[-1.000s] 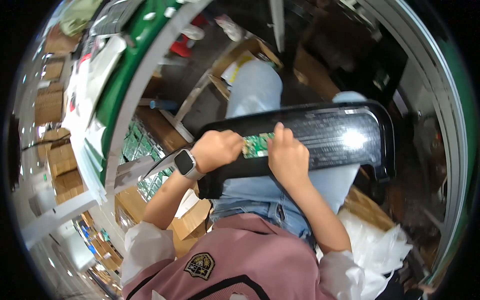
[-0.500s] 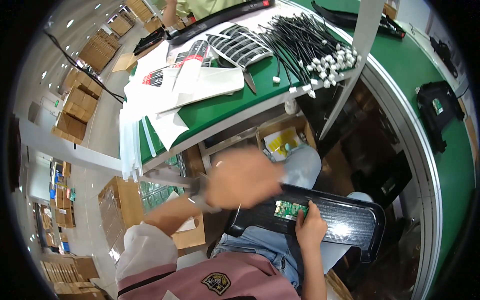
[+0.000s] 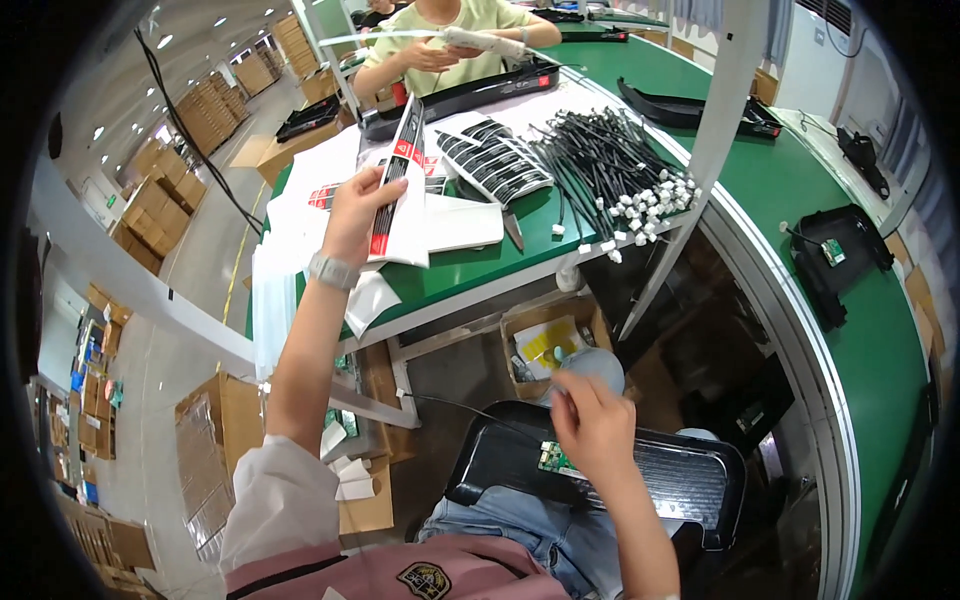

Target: Assembling plastic components by attaching PCBs and applying warning labels on an assembly line.

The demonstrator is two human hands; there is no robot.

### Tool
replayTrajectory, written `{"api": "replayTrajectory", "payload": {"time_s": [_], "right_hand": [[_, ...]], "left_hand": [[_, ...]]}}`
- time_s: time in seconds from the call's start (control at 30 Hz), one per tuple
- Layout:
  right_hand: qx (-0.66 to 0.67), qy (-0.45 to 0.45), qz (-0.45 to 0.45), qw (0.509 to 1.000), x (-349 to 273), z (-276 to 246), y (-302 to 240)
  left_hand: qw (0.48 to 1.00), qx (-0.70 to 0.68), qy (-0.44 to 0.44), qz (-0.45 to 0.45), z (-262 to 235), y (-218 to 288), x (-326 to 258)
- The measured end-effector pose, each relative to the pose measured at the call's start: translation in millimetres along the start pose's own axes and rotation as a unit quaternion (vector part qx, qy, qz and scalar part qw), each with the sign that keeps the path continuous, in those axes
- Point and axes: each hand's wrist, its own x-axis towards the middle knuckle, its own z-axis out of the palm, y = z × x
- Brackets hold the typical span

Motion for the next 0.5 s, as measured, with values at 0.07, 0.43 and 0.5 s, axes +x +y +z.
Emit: {"api": "replayTrajectory", "payload": {"time_s": [0.07,0.43,0.5], "right_hand": [[0.029,0.064,-0.094,0.993,50,-4,-20],[0.012,0.160,-0.176,0.971,105,-15,-50],[0.049,0.161,-0.149,0.975,101,-16,-46]], "left_hand": [[0.999,-0.004,-0.049,0.022,26,19,-32],[0.959,0.122,-0.219,0.134,88,37,-125],[0.959,0.099,-0.225,0.139,91,27,-124]]}}
